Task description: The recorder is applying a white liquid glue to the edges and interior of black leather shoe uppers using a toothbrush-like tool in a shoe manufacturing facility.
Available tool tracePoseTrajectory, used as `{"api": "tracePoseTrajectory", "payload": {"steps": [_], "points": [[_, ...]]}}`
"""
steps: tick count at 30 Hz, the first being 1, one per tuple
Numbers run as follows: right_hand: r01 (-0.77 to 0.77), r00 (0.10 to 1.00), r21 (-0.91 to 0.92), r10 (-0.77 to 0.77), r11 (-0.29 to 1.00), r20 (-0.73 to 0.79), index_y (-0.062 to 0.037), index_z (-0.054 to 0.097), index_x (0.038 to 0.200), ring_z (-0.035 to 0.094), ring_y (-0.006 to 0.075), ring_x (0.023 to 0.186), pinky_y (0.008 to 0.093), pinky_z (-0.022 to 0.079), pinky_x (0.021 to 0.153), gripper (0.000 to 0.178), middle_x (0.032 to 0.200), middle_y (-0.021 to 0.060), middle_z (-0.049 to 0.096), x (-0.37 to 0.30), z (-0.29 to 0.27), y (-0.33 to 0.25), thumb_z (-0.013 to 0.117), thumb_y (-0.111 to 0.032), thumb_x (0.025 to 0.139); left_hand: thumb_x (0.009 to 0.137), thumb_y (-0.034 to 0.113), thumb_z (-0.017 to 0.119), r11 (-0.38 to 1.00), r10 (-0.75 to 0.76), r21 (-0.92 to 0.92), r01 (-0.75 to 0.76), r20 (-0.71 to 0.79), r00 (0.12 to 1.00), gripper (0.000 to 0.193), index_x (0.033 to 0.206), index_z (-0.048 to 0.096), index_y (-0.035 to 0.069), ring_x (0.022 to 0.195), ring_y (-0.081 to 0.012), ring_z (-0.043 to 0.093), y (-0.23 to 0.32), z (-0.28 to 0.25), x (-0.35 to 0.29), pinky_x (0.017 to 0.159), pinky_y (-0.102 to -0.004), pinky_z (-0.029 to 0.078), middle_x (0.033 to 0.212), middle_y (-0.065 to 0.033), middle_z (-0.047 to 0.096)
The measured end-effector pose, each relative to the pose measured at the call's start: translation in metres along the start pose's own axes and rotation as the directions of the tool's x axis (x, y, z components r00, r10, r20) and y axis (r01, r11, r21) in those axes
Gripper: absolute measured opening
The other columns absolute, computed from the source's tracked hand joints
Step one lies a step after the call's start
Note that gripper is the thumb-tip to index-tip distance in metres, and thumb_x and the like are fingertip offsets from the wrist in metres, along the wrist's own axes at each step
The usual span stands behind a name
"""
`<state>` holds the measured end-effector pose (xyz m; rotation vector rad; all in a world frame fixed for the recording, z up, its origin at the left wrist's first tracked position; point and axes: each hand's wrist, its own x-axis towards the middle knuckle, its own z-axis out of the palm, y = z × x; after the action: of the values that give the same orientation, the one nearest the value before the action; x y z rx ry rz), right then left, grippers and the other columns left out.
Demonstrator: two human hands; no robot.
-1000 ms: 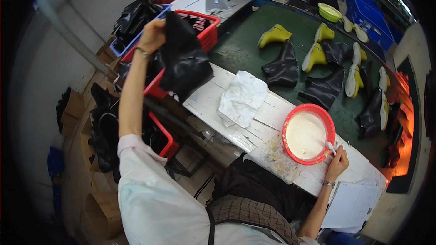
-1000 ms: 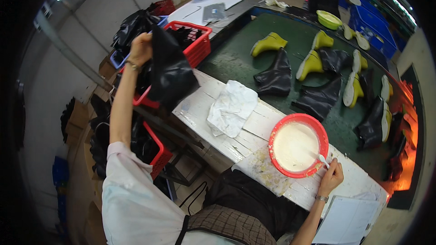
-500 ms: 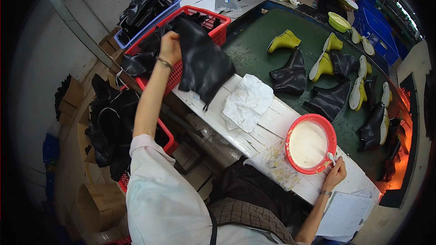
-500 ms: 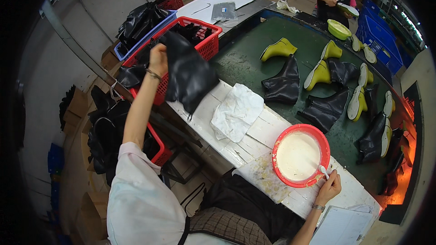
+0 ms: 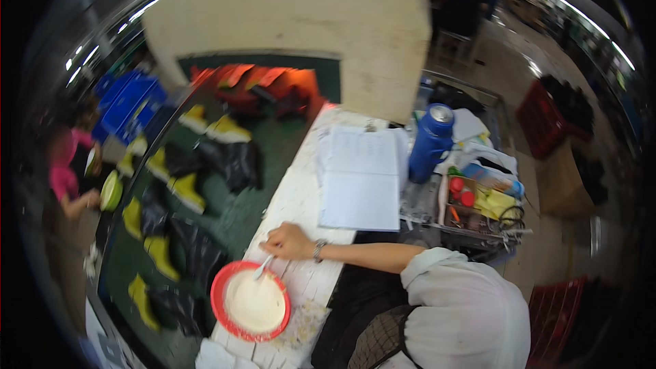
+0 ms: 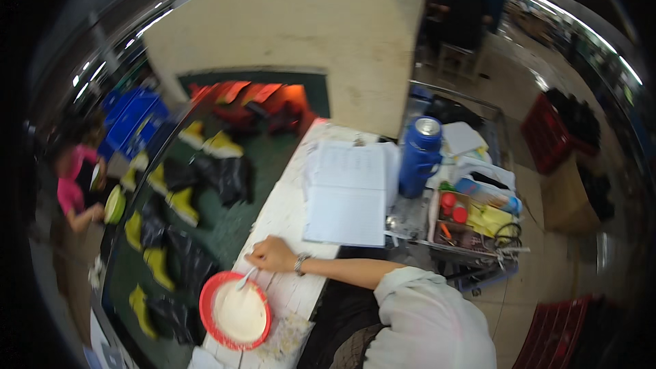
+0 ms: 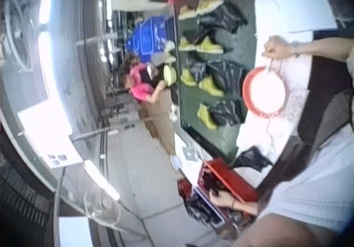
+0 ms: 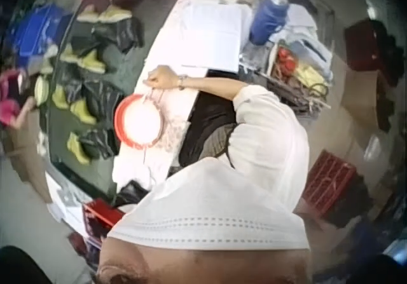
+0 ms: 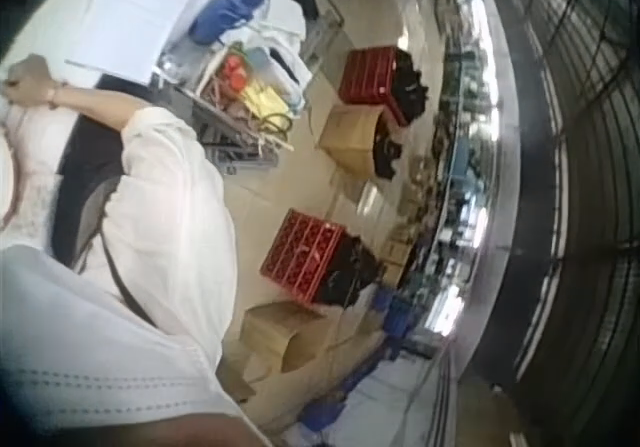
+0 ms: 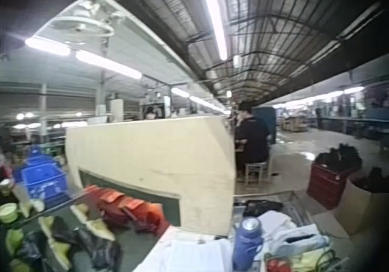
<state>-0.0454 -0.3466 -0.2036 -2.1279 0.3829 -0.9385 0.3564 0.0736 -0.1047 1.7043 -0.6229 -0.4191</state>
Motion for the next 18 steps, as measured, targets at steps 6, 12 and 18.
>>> {"api": "tracePoseTrajectory", "payload": {"steps": [6,12,18], "points": [[-0.063,0.997,-0.04,0.061,0.997,-0.051,-0.0041,0.058,0.058,0.053,0.0249,0.052,0.0381,0.04,0.063,0.045,0.056,0.0047,0.055,-0.005,-0.018,-0.002,0.065,-0.029,0.095,0.093,0.018,0.069,0.973,-0.022,-0.223,0.059,0.167,0.986,0.055,0.142,0.052,0.0,0.106,-0.0258,0.065,0.075,0.074,0.009,0.093,-0.0406,0.054,0.123,-0.0159,0.065],[-0.053,0.998,-0.001,0.053,0.999,-0.023,-0.0047,0.056,0.055,0.05,0.0252,0.049,0.038,0.039,0.065,0.049,0.052,0.005,0.055,-0.002,-0.014,0.001,0.065,-0.029,0.096,0.094,0.026,0.069,0.908,-0.119,-0.381,0.173,0.163,0.98,0.053,0.14,0.055,0.003,0.101,-0.0272,0.065,0.141,0.096,-0.088,0.089,-0.0426,0.054,0.119,-0.0154,0.066],[-0.16,0.985,0.021,0.161,0.987,-0.068,-0.0036,0.056,0.054,0.057,0.0263,0.052,0.0394,0.043,0.058,0.056,0.05,0.0076,0.055,0.002,-0.021,-0.011,0.064,-0.034,0.1,0.095,0.034,0.069,0.794,-0.221,-0.544,0.271,0.157,0.962,0.052,0.137,0.057,0.006,0.097,-0.0285,0.065,0.183,0.121,-0.184,0.084,-0.0446,0.054,0.114,-0.0148,0.067]]}}
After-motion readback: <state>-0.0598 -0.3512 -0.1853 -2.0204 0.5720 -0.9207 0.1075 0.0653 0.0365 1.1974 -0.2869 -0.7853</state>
